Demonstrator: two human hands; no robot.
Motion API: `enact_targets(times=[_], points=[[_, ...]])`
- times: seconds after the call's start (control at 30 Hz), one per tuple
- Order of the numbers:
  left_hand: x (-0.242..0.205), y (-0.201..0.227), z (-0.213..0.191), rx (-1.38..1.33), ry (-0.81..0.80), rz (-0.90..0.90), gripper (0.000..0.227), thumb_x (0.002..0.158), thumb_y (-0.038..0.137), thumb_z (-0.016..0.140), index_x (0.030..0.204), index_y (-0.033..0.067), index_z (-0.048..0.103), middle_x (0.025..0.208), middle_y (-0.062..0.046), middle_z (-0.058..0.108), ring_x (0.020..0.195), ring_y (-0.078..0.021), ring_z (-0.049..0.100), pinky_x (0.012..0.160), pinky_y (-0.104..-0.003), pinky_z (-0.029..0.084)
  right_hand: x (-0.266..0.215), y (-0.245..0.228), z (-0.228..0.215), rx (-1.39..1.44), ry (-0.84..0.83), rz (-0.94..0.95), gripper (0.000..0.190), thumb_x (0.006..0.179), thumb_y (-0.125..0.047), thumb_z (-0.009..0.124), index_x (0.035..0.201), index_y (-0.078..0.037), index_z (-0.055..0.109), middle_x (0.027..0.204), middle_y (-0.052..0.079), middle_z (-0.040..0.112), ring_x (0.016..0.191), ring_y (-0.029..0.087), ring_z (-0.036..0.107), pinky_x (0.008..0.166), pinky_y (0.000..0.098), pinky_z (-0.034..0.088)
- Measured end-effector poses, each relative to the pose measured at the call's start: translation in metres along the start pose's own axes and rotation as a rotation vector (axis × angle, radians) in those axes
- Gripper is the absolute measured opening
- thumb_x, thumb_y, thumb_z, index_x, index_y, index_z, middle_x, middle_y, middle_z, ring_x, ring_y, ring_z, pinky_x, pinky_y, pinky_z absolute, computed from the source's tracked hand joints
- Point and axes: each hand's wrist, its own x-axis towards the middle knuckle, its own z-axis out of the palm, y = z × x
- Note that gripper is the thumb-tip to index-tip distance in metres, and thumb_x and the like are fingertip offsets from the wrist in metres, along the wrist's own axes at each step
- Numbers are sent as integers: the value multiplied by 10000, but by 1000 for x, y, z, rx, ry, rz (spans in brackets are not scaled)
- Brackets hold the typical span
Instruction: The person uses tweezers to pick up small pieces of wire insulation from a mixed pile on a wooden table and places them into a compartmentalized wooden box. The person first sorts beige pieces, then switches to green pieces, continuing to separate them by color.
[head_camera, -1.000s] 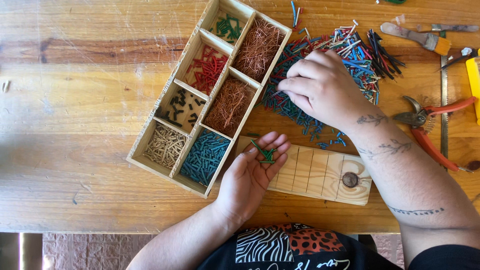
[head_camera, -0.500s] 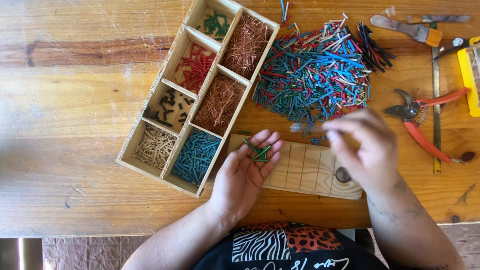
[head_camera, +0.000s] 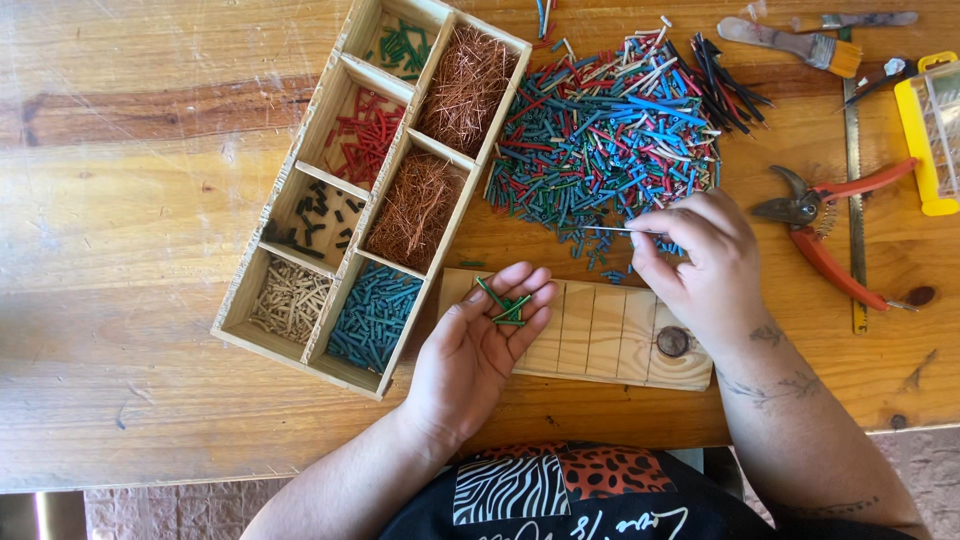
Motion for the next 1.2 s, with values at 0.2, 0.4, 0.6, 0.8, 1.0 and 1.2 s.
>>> enact_targets(times=[0.2,0.4,0.6,0.8,1.0,1.2], points=[[0,1,2,23,-17,1,511,1016,215,414,1438,-47,531,1433,-242,609,1309,-340,609,1143,-445,483,2,-7,-2,1,-27,7,95,932,-23,739,1020,-45,767,805,108,618,764,275,583,774,432,509],[-1,1,3,38,-23,7,514,1017,213,413,1444,-50,527,1440,-245,604,1317,-341,603,1149,-448,478,1,3,4,24,7,-87,109,920,-19,734,1017,-49,774,822,87,640,758,261,608,766,420,519],[0,2,3,47,-14,8,518,1014,205,410,1454,-43,521,1439,-231,607,1284,-312,625,1144,-430,483,-5,-42,-7,298,-5,-36,130,854,-76,754,978,-100,786,812,58,653,749,245,616,730,388,532],[-2,4,8,27,12,-8,520,1017,200,401,1458,-50,515,1450,-243,597,1313,-331,605,1146,-435,478,-39,-32,-17,124,117,122,69,885,-40,796,952,-39,779,742,57,637,630,207,598,651,352,535],[-3,1,7,48,-3,-16,517,1016,191,397,1456,-53,513,1453,-251,592,1328,-339,594,1154,-434,471,-73,-15,3,5,162,168,118,877,-98,827,875,-35,727,649,55,547,565,218,542,570,353,504],[-4,2,7,60,-1,-7,512,1023,203,400,1449,-55,518,1446,-253,598,1329,-342,595,1157,-439,472,-67,-18,7,-71,129,155,119,843,-79,831,845,-53,715,624,57,530,563,240,568,563,346,516]])
